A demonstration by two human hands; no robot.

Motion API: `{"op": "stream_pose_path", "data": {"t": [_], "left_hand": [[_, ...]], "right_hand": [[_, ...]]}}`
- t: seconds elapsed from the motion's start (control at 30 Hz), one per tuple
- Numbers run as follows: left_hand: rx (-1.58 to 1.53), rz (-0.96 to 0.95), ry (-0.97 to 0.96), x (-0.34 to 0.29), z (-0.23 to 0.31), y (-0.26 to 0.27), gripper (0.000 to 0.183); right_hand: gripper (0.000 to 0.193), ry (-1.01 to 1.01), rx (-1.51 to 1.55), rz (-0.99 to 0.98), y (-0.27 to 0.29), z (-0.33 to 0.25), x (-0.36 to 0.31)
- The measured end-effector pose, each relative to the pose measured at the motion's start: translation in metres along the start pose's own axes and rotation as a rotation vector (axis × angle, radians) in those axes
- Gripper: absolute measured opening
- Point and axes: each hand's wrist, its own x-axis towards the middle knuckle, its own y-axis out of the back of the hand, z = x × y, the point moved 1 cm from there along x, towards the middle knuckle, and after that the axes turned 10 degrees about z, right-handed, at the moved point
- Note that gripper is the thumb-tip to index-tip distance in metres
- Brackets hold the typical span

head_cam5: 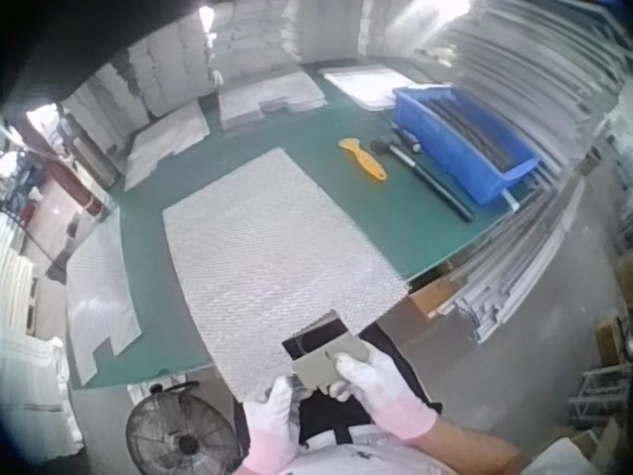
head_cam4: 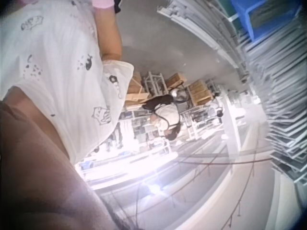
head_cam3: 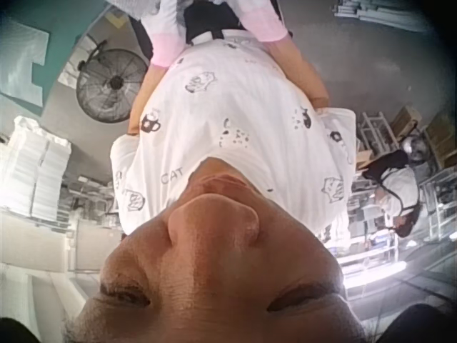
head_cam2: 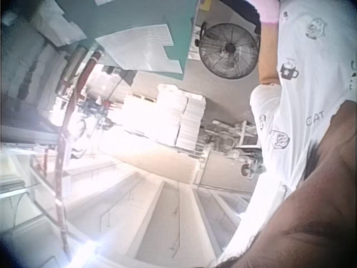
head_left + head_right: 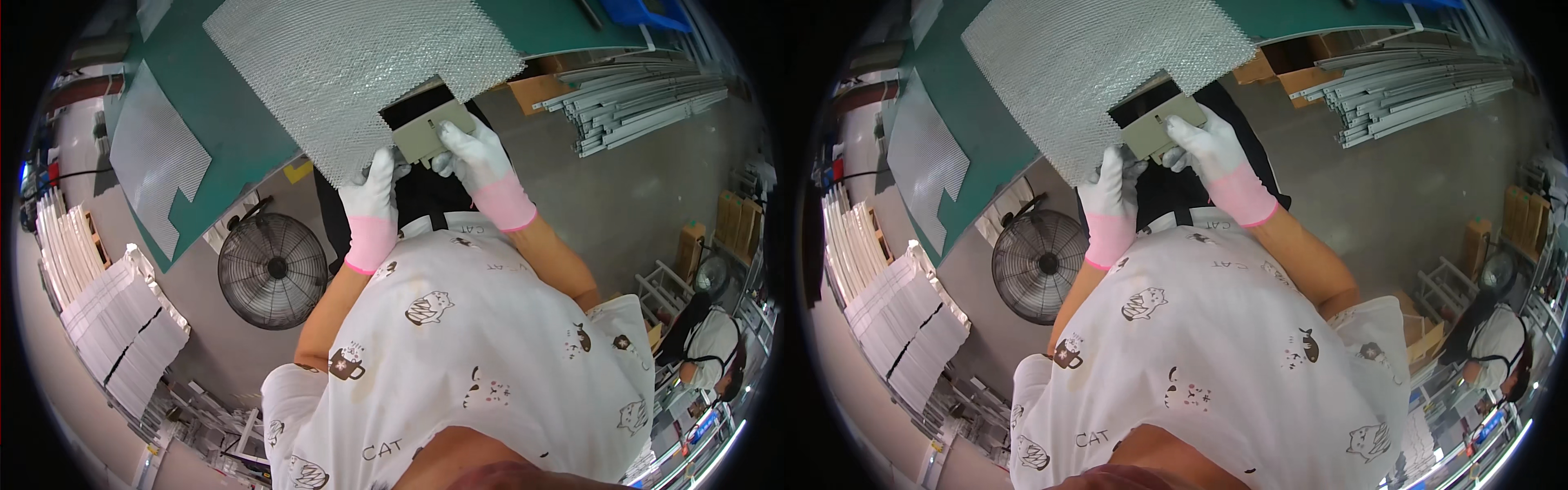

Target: Assembling metal mesh filters into frames using a hammer and electric drill at a workbench.

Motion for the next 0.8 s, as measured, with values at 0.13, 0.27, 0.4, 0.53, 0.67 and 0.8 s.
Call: {"op": "stream_pose_path", "data": {"t": [0.13, 0.27, 0.4, 0.53, 0.67, 0.8], "left_hand": [[0.005, -0.118, 0.372, -0.029, 0.006, 0.006, 0.047], [0.677, -0.423, -0.408, -0.044, 0.057, -0.007, 0.012], [0.934, -0.497, -1.390, 0.027, 0.090, -0.074, 0.016], [1.046, -0.611, -1.246, 0.076, 0.068, -0.097, 0.014], [1.049, -0.651, -1.141, 0.079, 0.068, -0.100, 0.015], [1.049, -0.694, -1.147, 0.080, 0.071, -0.097, 0.014]], "right_hand": [[0.033, -0.034, 0.082, -0.015, 0.003, 0.013, 0.000], [0.031, -0.065, 0.047, 0.037, 0.004, 0.014, -0.002], [0.029, -0.012, 0.051, -0.009, 0.003, 0.011, -0.002], [0.030, -0.020, -0.031, -0.002, 0.000, 0.003, -0.001], [0.032, 0.004, -0.050, -0.009, 0.001, 0.000, 0.000], [0.033, -0.041, -0.094, 0.025, -0.006, -0.015, -0.005]]}}
